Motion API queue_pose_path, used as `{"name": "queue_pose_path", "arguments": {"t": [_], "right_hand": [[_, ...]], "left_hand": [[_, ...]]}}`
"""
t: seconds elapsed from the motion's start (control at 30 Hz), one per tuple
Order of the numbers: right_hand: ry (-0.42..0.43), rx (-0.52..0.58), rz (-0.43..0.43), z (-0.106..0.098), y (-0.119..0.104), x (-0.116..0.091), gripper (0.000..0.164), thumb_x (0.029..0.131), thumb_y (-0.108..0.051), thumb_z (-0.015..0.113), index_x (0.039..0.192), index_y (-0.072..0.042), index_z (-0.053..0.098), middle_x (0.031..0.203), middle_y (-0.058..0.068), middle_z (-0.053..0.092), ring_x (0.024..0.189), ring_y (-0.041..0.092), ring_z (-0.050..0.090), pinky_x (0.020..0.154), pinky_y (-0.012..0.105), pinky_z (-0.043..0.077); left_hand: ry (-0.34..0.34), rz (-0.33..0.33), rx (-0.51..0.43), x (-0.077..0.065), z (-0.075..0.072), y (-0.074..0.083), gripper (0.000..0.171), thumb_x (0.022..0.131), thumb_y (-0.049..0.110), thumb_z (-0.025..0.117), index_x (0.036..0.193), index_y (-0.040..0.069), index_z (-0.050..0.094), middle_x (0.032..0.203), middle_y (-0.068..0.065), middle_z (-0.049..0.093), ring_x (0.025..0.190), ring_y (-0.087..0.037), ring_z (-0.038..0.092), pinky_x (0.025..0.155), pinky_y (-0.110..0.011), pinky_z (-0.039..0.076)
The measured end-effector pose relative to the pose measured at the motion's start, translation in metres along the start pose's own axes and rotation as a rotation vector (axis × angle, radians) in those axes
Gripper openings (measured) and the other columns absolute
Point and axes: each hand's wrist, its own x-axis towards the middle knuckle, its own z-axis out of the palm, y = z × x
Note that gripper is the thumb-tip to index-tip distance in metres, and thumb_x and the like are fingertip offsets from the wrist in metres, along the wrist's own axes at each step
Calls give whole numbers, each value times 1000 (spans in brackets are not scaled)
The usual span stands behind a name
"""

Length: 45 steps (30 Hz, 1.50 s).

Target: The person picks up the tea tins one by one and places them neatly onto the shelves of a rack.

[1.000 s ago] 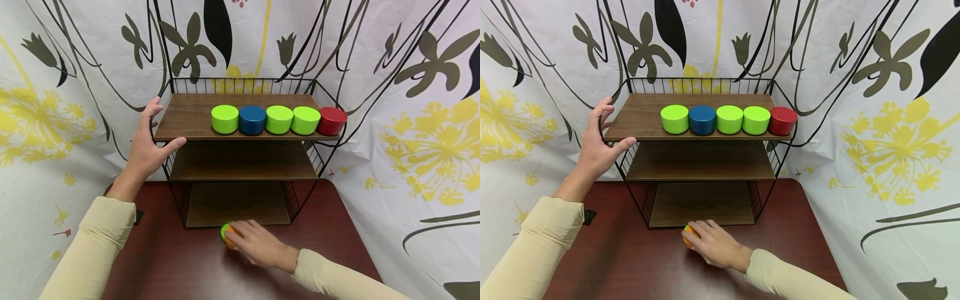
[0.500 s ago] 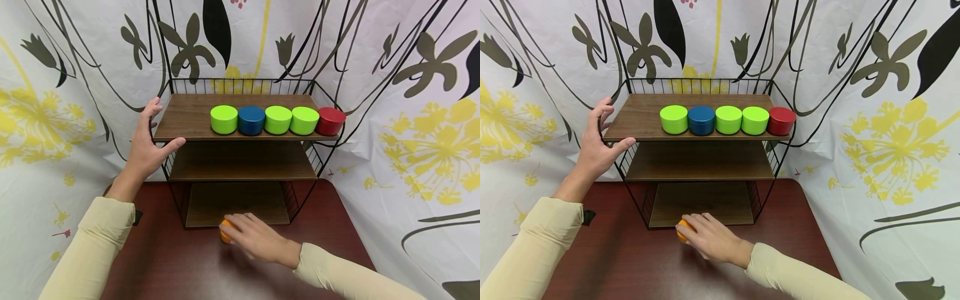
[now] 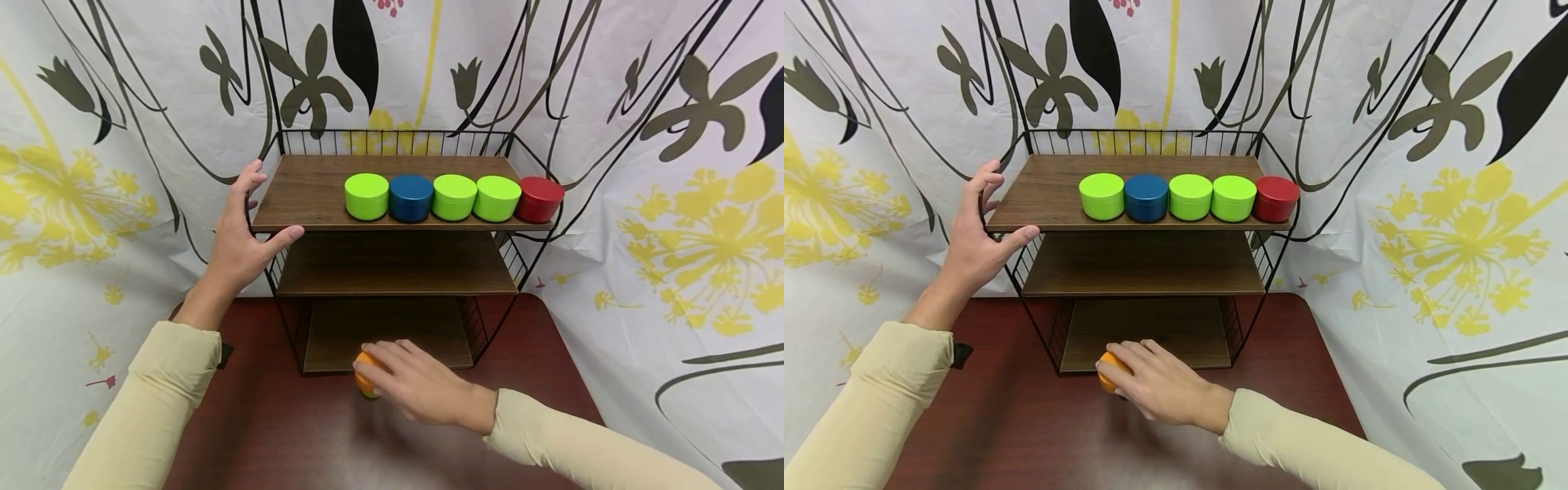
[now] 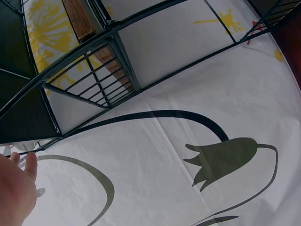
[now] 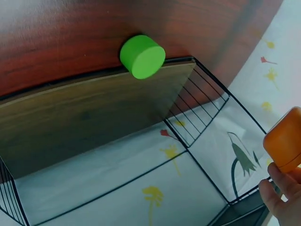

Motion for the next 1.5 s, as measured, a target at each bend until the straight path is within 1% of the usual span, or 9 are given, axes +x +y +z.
{"name": "queue_pose_path", "arguments": {"t": [0.27,0.47,0.57,0.77,0.87,1.0,1.13,1.37,1.5], "right_hand": [[9,21,-21,-15,4,7,46,99,-23,61,142,-12,48,140,16,51,123,29,53,99,40,46],[21,-13,-60,-27,6,17,59,89,-15,72,142,-10,47,140,18,51,126,29,51,100,42,45],[45,-11,-75,-35,9,23,60,87,-13,73,141,-9,47,139,18,51,125,29,51,103,42,43],[108,-39,-112,-53,15,36,49,90,-11,65,137,-6,51,135,20,54,123,30,52,111,43,36],[121,-57,-124,-61,17,42,47,93,-17,66,137,-6,52,135,20,54,124,30,52,111,43,36],[119,-78,-126,-71,20,49,52,92,-22,71,137,-7,51,136,19,53,125,29,51,111,42,37],[126,-78,-134,-80,22,56,53,92,-21,72,138,-7,50,137,19,53,125,30,50,111,42,36],[172,-115,-160,-97,26,72,47,95,-21,68,136,-5,53,137,21,53,125,32,50,112,42,35],[186,-114,-140,-106,29,79,47,95,-23,69,136,-6,53,139,21,52,126,32,49,114,40,31]], "left_hand": [[-8,6,10,-1,2,0,81,81,34,81,146,14,37,163,5,25,144,-11,28,110,-49,33],[-10,3,5,-1,2,-1,81,82,33,81,146,15,36,163,3,24,144,-10,27,110,-49,32],[-11,3,6,-1,2,-1,80,82,33,81,146,15,36,163,6,24,144,-10,27,110,-49,32],[-6,1,8,-1,1,-1,81,81,33,81,146,16,37,162,8,24,144,-10,28,109,-49,33],[-1,1,-3,-1,0,-1,80,81,32,81,146,16,37,162,7,25,144,-11,28,109,-50,32],[0,9,-5,-1,0,-1,80,81,33,81,146,15,37,162,8,25,144,-12,28,109,-50,33],[-2,10,1,-1,-1,-2,80,81,33,81,146,16,37,162,8,25,144,-11,28,109,-49,33],[1,6,-7,-1,-2,-2,80,81,33,81,145,15,38,162,10,25,144,-11,29,109,-49,33],[-1,14,-2,-1,-1,-1,81,81,35,81,146,14,38,162,7,25,144,-12,29,109,-50,33]]}}
